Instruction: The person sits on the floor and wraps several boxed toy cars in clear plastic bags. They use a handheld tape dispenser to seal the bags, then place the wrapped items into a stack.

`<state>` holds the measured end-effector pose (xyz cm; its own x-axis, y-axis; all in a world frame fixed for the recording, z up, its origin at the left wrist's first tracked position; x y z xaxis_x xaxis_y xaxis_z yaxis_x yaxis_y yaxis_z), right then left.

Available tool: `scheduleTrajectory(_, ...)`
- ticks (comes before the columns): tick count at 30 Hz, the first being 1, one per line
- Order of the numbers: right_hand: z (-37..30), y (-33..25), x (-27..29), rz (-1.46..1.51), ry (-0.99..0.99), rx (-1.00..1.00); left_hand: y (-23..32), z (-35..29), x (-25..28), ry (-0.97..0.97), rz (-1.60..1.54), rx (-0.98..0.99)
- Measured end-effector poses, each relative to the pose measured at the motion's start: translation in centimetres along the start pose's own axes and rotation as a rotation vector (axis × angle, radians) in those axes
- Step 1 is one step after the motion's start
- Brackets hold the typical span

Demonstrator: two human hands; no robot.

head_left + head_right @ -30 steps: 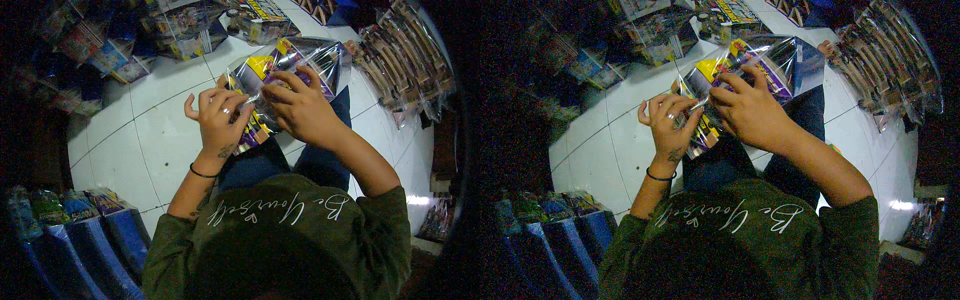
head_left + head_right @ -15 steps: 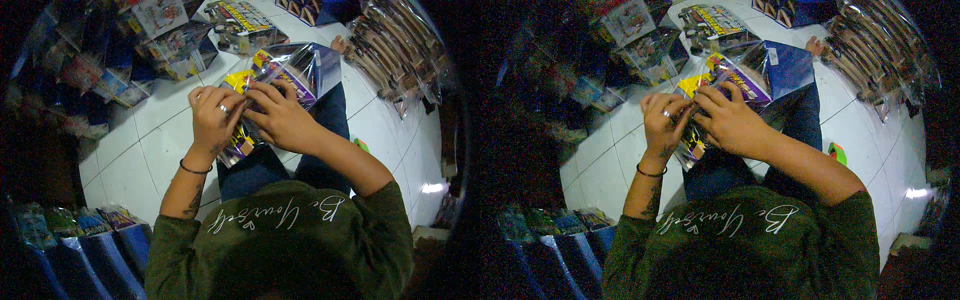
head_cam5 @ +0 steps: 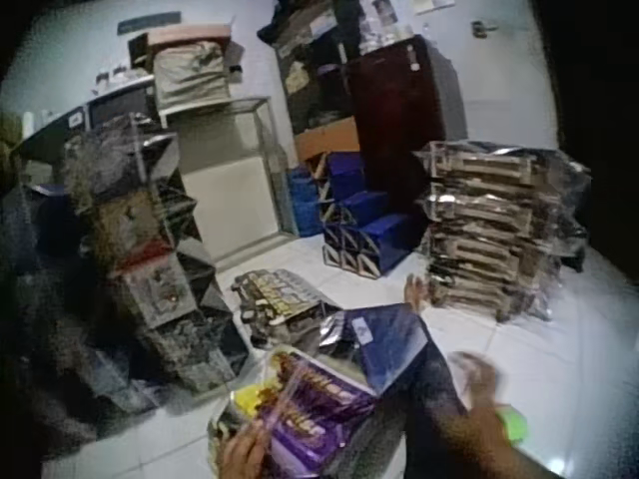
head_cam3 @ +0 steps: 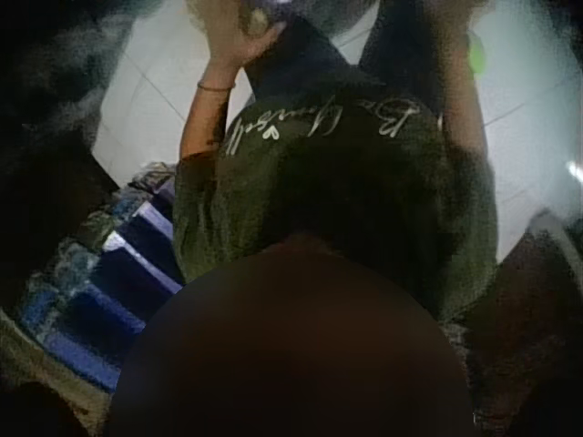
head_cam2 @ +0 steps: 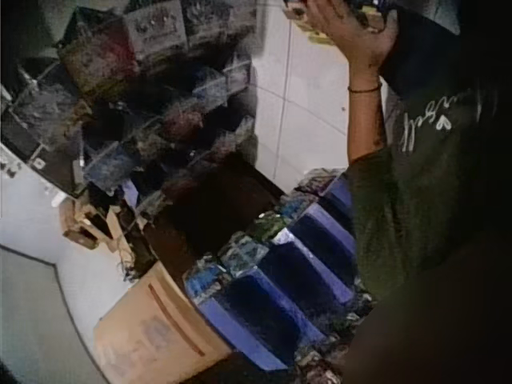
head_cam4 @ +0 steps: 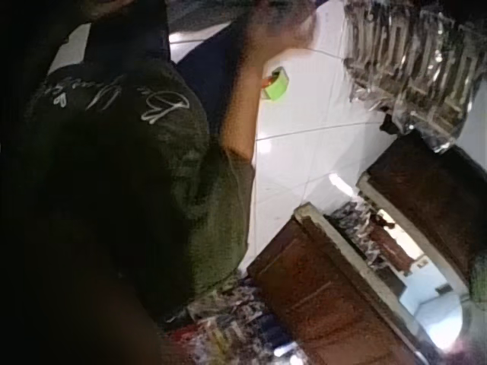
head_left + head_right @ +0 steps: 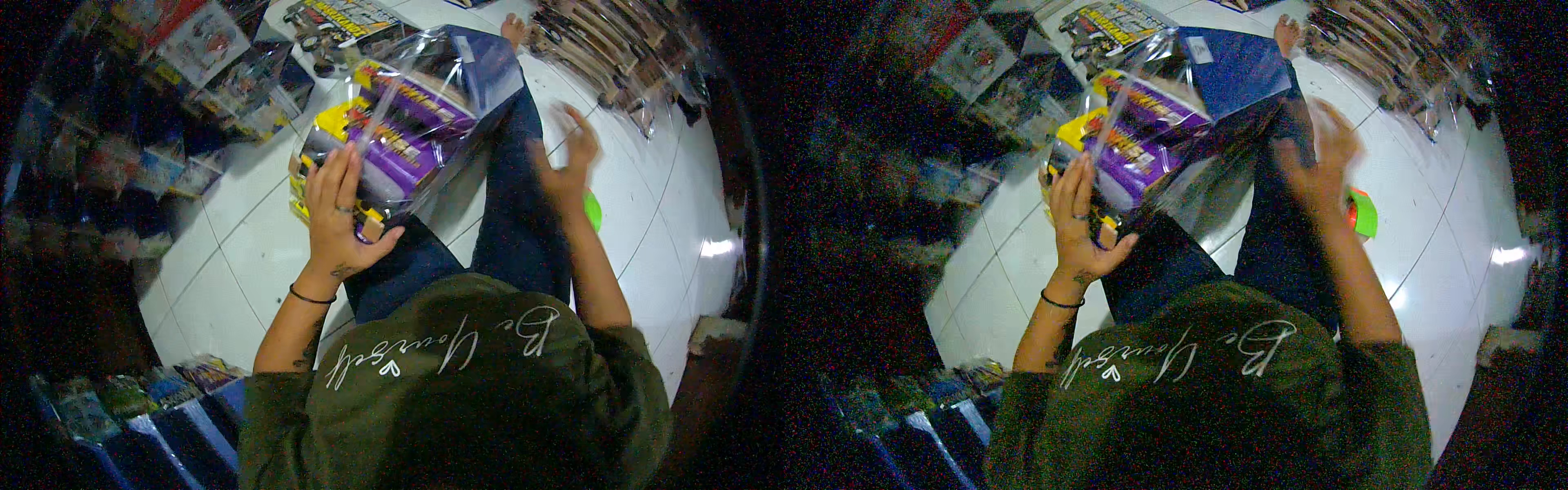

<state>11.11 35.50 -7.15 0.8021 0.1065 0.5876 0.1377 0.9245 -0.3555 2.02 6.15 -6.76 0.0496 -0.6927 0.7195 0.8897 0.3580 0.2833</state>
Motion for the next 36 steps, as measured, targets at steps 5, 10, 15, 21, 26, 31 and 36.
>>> scheduleTrajectory(5,-18.5,31.3,0.7,-0.697,-0.750,-1.117,2.8,0.1,0.4,0.163,-0.057,0.001)
scheduleTrajectory(10,-21.1,35.2,-1.4,-0.434,-0.451,-1.138,3.6,0.1,-0.4,0.163,-0.054,0.068)
scheduleTrajectory(15,-14.9,32.3,-3.0,-0.824,-0.647,-0.548,5.1,0.2,-0.8,0.175,0.160,0.067)
scheduleTrajectory(21,-20.6,43.9,-3.9,-0.402,-0.732,-0.878,5.6,0.3,-1.1,0.110,0.147,0.068)
scheduleTrajectory(26,-13.7,37.5,0.3,-0.378,-0.306,-0.770,5.2,-0.1,-1.2,0.087,0.116,0.048)
scheduleTrajectory(31,6.0,13.0,7.1,0.568,0.023,-0.409,5.1,-0.3,-1.6,0.098,0.118,0.031)
scheduleTrajectory(36,11.8,-19.8,1.2,0.762,-0.547,0.448,5.4,-0.2,-1.9,0.104,0.124,0.047)
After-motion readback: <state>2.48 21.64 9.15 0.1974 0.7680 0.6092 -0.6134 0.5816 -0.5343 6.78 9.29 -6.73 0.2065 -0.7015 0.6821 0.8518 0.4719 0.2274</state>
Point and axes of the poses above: each hand's wrist, its own z-axis towards the middle knuckle, its own x-axis out of the back of the hand, y = z × x, the point moved 10 cm from there along z, towards the middle knuckle, and after that the axes turned 3 degrees about -x, right-handed, at the moved point
